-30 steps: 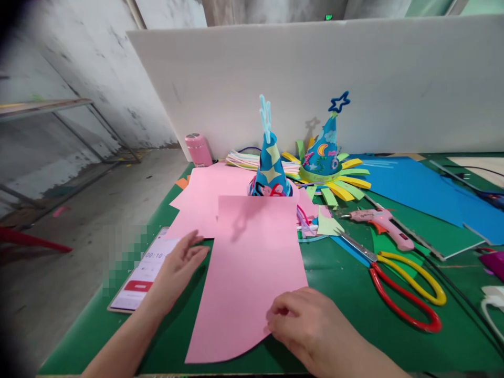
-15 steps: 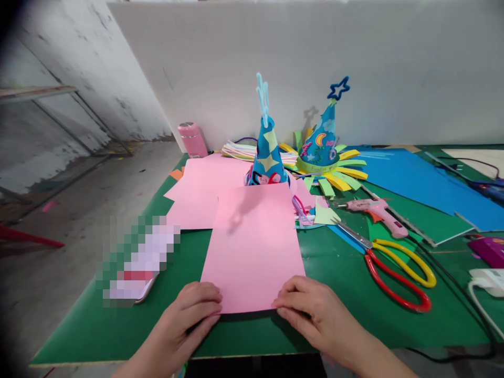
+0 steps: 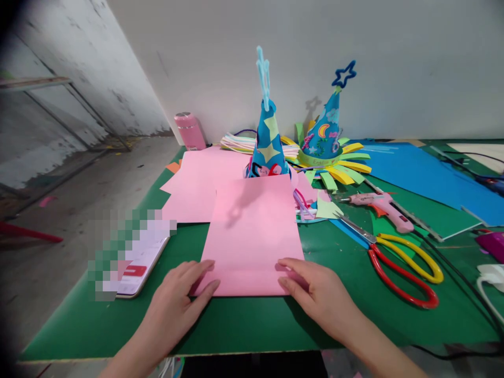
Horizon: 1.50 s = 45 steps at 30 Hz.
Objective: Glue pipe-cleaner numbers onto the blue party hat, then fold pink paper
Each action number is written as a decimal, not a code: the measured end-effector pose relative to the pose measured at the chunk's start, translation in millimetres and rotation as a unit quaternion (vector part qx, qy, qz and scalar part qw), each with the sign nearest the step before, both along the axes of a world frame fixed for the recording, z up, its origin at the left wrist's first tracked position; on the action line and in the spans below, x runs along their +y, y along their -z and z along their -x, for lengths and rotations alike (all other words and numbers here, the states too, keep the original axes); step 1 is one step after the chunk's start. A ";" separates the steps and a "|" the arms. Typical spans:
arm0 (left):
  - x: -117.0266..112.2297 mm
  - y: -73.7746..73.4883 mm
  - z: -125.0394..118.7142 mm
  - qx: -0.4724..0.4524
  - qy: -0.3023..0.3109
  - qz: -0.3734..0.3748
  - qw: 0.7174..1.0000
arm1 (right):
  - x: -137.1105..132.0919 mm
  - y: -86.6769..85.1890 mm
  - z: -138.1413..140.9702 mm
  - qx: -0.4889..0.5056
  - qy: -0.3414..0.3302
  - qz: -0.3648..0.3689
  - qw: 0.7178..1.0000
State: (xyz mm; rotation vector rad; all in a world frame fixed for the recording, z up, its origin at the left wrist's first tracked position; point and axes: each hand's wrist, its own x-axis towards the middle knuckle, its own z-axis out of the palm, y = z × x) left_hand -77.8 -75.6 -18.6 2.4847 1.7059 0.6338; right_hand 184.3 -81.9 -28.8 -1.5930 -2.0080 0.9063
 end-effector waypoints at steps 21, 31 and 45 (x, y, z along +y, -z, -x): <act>-41.5 39.5 -39.6 0.141 0.193 -0.152 0.959 | -6.8 -2.1 -1.6 -0.021 0.006 0.007 1.000; -41.7 37.6 -37.5 0.150 0.213 -0.139 0.955 | -10.7 0.3 -7.4 -0.073 0.036 -0.011 0.997; -39.2 39.1 -36.9 0.132 0.209 -0.133 0.960 | -13.7 -1.2 -17.4 -0.022 0.033 0.043 0.998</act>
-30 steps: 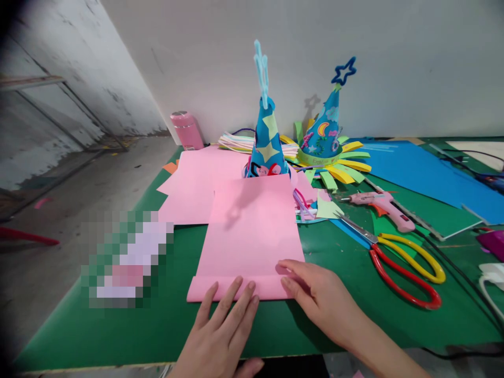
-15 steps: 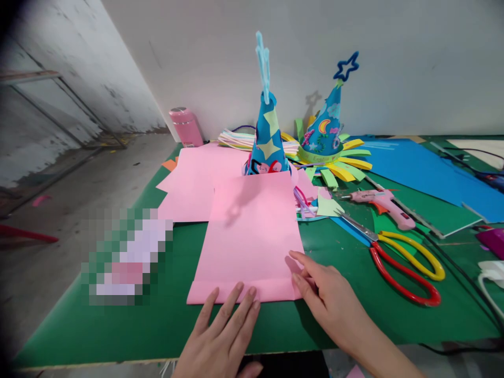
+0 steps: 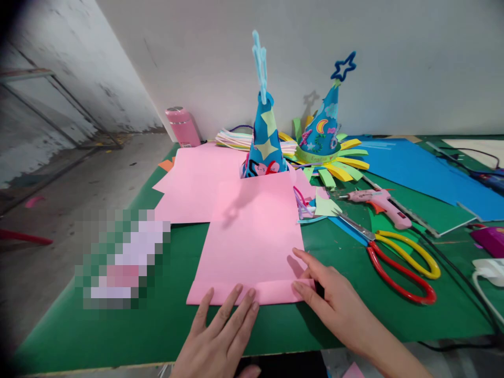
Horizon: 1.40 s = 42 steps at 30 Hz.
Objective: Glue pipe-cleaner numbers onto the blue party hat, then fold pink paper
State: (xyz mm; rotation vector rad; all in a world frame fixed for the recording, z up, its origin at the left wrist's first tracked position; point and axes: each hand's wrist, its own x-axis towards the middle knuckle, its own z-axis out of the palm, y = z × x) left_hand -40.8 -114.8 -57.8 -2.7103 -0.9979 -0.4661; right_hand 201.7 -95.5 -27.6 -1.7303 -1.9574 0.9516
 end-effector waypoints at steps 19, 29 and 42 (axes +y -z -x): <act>6.2 -14.2 5.3 0.056 0.033 -0.035 0.997 | -13.5 -11.5 3.8 -0.155 -0.015 -0.238 0.959; -1.5 -2.7 1.0 0.025 -0.016 -0.020 0.999 | -18.8 14.8 70.2 -0.186 -0.220 -0.412 0.864; 0.6 -27.8 71.1 -0.097 -0.196 -0.008 0.976 | -14.9 18.0 68.8 -0.224 -0.256 -0.437 0.833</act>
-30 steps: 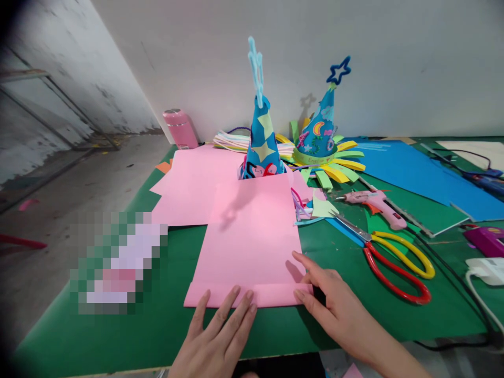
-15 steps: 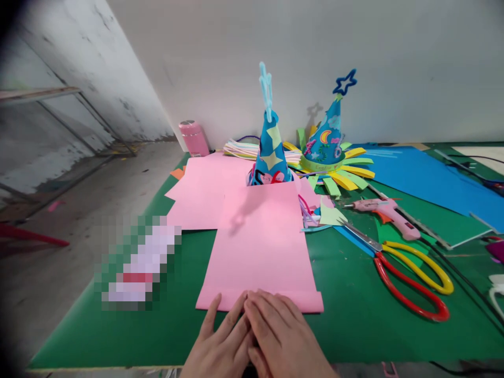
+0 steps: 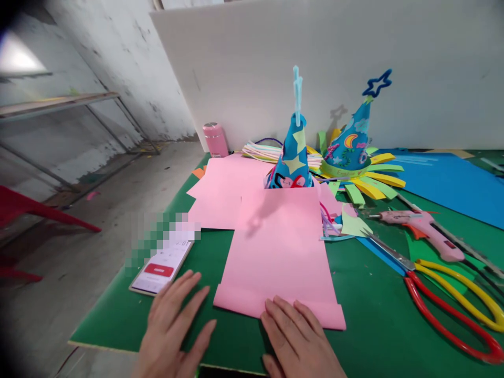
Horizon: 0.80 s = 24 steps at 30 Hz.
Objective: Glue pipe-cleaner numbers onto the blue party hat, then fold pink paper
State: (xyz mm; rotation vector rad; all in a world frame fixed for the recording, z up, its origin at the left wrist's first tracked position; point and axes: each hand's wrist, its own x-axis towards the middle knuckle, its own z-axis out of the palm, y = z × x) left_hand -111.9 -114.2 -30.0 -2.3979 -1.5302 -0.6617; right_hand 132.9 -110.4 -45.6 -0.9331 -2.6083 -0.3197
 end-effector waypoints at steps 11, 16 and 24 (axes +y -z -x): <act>-2.8 -1.2 48.5 0.020 -0.170 -0.040 0.984 | 3.5 6.2 -0.3 0.067 0.014 -0.034 0.997; -4.2 2.2 49.5 0.045 -0.171 -0.031 0.984 | 3.2 7.4 -1.3 0.024 0.000 -0.060 0.998; -3.4 -1.6 48.8 0.034 -0.184 -0.028 0.982 | 3.9 8.9 -1.2 0.064 0.010 -0.042 0.997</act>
